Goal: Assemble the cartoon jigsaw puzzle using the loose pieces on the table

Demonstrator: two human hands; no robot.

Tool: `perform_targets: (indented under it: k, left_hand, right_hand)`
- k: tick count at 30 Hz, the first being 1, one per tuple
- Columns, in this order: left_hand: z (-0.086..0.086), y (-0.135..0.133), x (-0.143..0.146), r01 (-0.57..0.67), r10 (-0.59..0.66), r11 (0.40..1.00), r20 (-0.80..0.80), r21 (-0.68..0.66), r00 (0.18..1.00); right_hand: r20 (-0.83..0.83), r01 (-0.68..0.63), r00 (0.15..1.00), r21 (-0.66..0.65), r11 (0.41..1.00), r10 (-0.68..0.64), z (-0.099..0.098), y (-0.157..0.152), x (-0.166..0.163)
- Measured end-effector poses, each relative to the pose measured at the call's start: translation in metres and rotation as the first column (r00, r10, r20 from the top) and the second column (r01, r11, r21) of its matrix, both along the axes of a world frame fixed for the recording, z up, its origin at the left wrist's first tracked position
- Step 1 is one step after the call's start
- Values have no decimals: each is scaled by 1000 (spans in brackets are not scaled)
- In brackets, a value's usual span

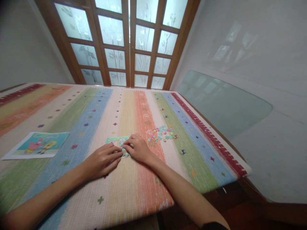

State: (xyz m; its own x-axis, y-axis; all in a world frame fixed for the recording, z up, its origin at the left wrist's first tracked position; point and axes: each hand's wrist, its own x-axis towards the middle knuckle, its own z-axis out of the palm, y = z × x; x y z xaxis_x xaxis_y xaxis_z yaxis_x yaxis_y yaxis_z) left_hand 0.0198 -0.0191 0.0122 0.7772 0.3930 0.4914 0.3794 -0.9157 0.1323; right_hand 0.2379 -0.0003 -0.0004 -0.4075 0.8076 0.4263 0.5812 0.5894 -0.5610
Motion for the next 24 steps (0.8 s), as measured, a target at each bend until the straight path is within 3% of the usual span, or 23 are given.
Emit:
perform_targets:
  k: [24]
  left_hand:
    - [1,0,0,1,-1,1000,2,-11,1000]
  right_hand:
    - [113,-17,994,73,997,9,1,-1,-2]
